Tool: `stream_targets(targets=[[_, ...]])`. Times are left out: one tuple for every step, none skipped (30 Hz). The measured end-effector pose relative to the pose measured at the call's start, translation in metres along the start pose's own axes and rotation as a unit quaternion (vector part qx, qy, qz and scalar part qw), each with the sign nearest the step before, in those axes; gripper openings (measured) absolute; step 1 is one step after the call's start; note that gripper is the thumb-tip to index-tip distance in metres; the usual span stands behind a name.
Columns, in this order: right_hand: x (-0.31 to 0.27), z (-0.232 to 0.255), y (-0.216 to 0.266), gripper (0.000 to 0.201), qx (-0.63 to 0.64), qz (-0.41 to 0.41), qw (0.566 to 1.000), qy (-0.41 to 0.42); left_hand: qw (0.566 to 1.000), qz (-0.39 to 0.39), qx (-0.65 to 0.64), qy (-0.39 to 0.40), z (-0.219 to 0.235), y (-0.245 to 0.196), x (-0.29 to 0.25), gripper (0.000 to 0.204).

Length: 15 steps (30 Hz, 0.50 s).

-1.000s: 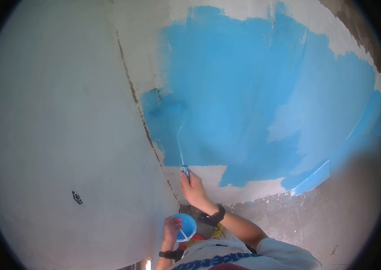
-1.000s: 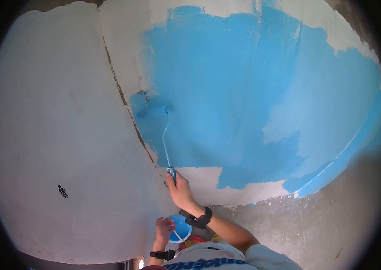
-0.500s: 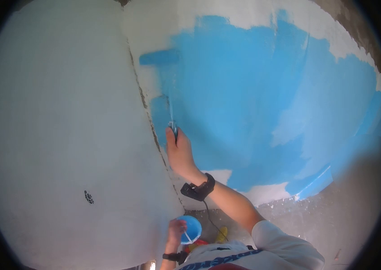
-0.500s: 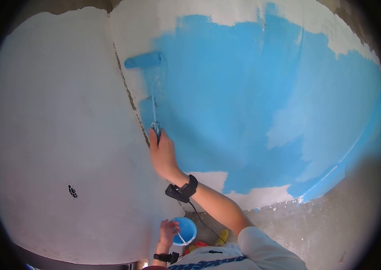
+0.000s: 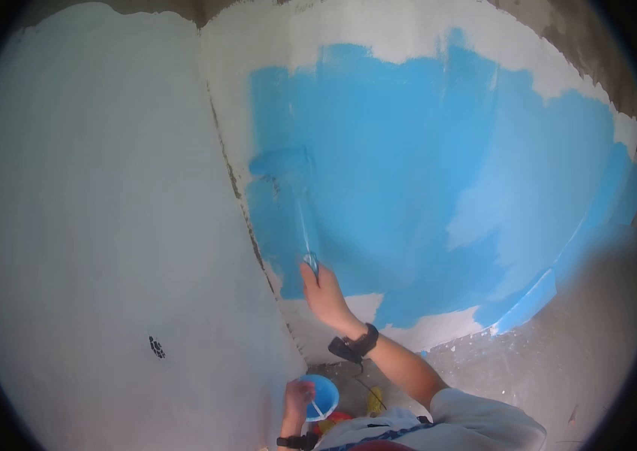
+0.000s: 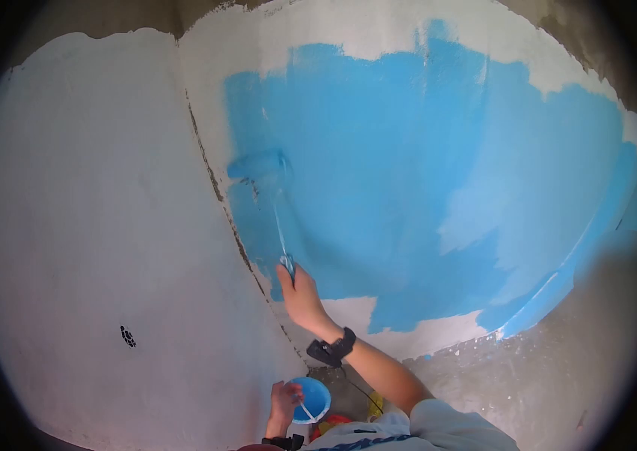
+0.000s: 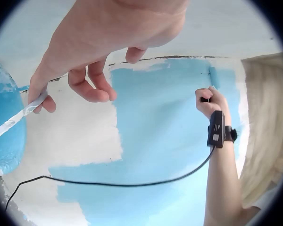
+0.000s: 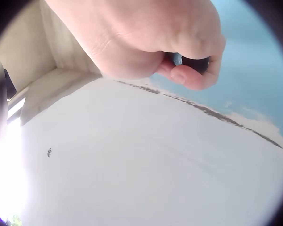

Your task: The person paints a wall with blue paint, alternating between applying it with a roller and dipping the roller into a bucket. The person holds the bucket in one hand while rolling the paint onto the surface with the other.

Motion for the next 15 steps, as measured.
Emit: stream_targets(targets=[[-0.013, 0.006, -0.01, 0.034, -0.003, -0.037, 0.999, 0.002, 1.0, -0.007, 0.015, -0.015, -0.002, -0.002, -0.002, 0.05], [-0.026, 0.012, -0.018, 0.035, -0.006, -0.075, 0.997, 0.004, 0.999, -0.011, 0.029, -0.032, -0.004, -0.001, -0.004, 0.051], [-0.035, 0.016, -0.032, 0.035, -0.011, -0.076, 0.997, 0.002, 0.999, -0.008, 0.025, -0.03, -0.004, 0.002, -0.006, 0.051], [-0.041, 0.02, -0.043, 0.034, -0.03, -0.083, 0.996, -0.001, 0.999, -0.018, 0.027, -0.032, -0.002, 0.003, -0.006, 0.051], [-0.045, 0.026, -0.053, 0.033, -0.05, -0.091, 0.995, -0.004, 0.999, -0.028, 0.028, -0.034, -0.001, 0.004, -0.007, 0.051], [-0.05, 0.031, -0.051, 0.033, -0.053, -0.095, 0.994, -0.007, 0.999, -0.023, 0.027, -0.032, -0.001, 0.004, -0.009, 0.051], [-0.057, 0.035, -0.05, 0.034, 0.018, -0.152, 0.987, 0.04, 0.999, -0.021, 0.023, -0.025, -0.001, 0.002, -0.009, 0.051], [-0.064, 0.039, -0.048, 0.034, 0.09, -0.207, 0.97, 0.086, 0.999, -0.021, 0.019, -0.019, -0.002, 0.0, -0.011, 0.051], [-0.068, 0.045, -0.045, 0.034, 0.091, -0.207, 0.97, 0.085, 0.999, -0.02, 0.02, -0.018, -0.002, 0.0, -0.012, 0.051], [-0.071, 0.05, -0.042, 0.033, 0.093, -0.215, 0.967, 0.099, 0.999, -0.022, 0.01, -0.025, -0.003, -0.001, -0.014, 0.051], [-0.073, 0.056, -0.04, 0.032, 0.094, -0.222, 0.964, 0.113, 0.999, -0.026, 0.0, -0.032, -0.005, -0.001, -0.015, 0.051], [-0.074, 0.061, -0.038, 0.032, 0.094, -0.22, 0.964, 0.117, 0.999, -0.029, -0.002, -0.034, -0.007, -0.001, -0.015, 0.051], [-0.077, 0.065, -0.038, 0.032, 0.074, -0.212, 0.969, 0.106, 0.999, -0.022, 0.003, -0.032, -0.008, -0.002, -0.015, 0.051], [-0.078, 0.068, -0.038, 0.033, 0.054, -0.204, 0.973, 0.095, 0.999, -0.016, 0.01, -0.03, -0.008, -0.002, -0.016, 0.051], [-0.078, 0.071, -0.037, 0.033, 0.057, -0.203, 0.973, 0.099, 0.999, -0.019, 0.011, -0.033, -0.01, -0.003, -0.018, 0.051]])
Point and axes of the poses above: each hand's wrist, its own x-axis towards the middle knuckle, its own z-axis out of the back of the hand, y = z × x, the point moved 1 cm from there along x, towards the middle knuckle, and after that the axes turned 15 degrees about -z, right-handed, at the moved point
